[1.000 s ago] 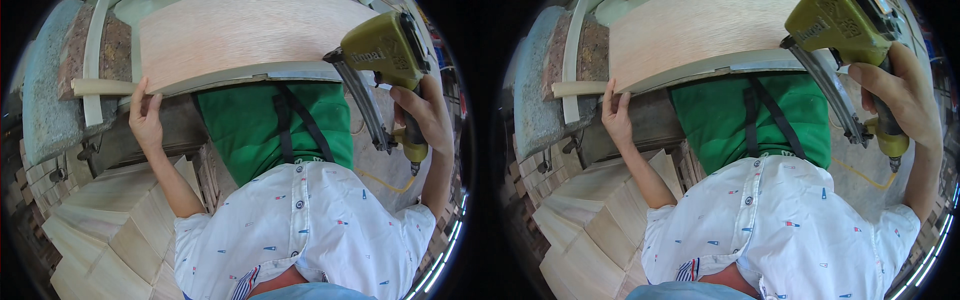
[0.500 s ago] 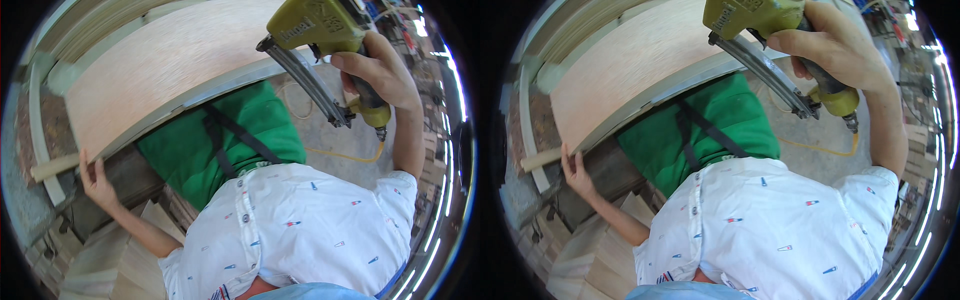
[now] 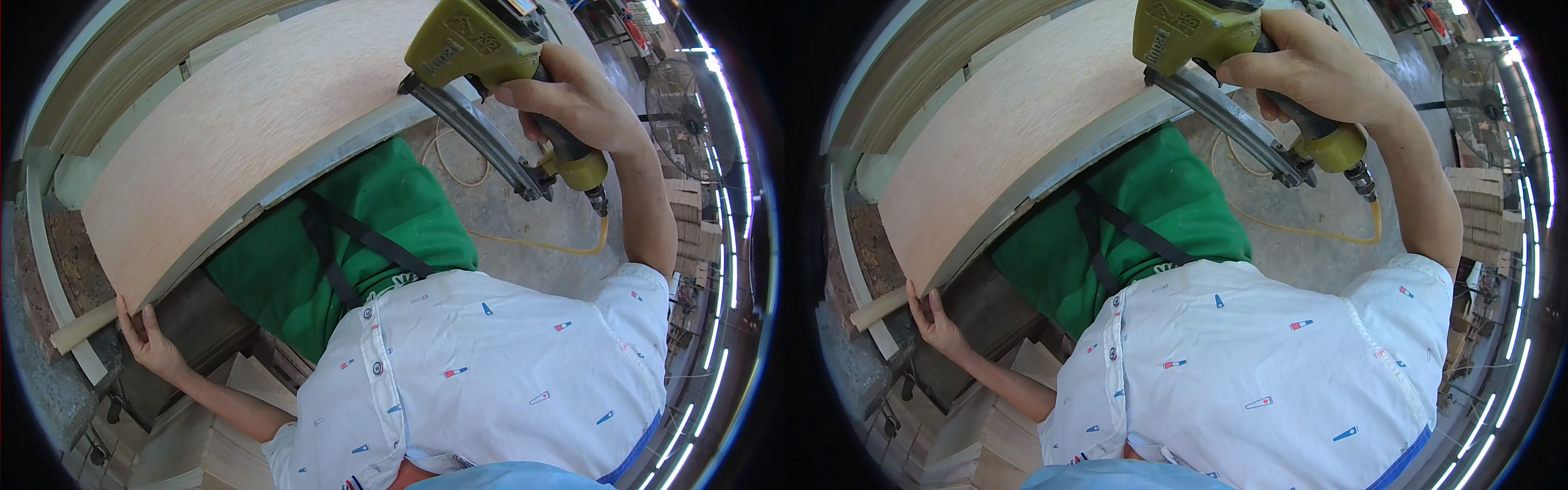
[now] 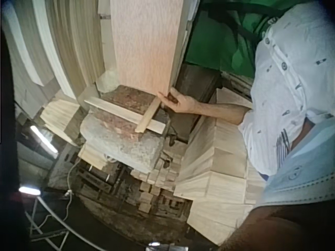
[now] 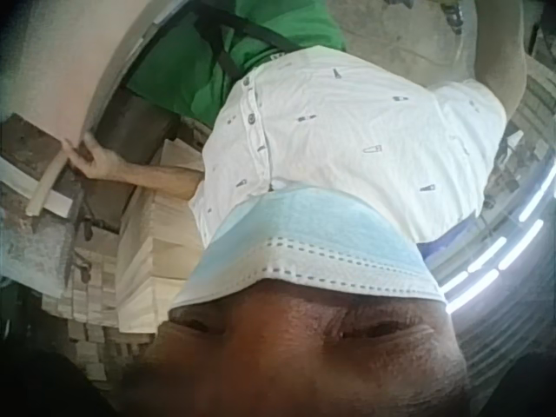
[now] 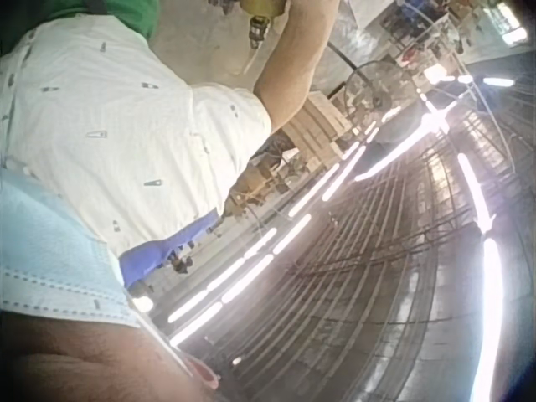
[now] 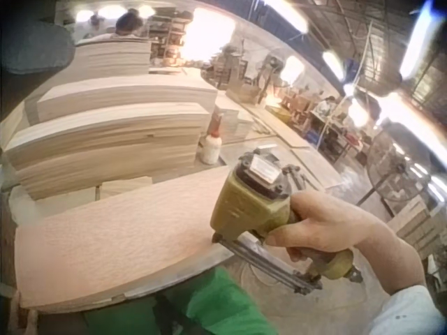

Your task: Assembling wooden boxes by applying glue to wooden boards and securing them with a pneumatic nail gun.

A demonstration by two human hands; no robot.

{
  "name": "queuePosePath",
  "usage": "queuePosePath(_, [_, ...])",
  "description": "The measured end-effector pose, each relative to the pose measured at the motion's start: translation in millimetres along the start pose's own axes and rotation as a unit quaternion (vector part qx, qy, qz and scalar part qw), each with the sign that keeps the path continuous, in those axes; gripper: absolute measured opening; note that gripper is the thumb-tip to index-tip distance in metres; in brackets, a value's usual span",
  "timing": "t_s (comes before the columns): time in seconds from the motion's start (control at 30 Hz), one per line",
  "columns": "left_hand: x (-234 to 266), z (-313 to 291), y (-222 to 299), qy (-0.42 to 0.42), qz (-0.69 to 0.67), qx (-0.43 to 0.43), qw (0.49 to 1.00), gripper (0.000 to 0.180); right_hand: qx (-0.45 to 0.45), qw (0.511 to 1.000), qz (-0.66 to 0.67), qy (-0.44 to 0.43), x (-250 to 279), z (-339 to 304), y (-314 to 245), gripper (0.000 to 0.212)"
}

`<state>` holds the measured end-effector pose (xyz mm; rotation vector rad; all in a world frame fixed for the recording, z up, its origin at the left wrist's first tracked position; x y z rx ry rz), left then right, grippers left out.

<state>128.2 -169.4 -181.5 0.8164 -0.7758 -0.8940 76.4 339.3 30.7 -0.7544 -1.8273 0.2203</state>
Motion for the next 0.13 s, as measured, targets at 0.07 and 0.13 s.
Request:
queuePosePath(0.07, [0, -3, -5, -0.006, 0.013, -0.001, 1.0, 0.042, -0.001, 1.0, 0.014, -0.019, -6, 6, 8, 0.032])
queuePosePath(0.13, [0, -4, -6, -0.009, 0.006, 0.012, 1.0, 0.044, 0.002, 0.999, 0.008, -0.038, -6, 9, 10, 0.036])
Point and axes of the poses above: each hand's wrist, its own z-axis towards the middle knuckle, its own x-axis out of the back of the hand, y = z × x, the point moved 3 cm from there along z, towards the middle knuckle, and after that the axes turned 12 degrees about -x, right-handed, at the moved point
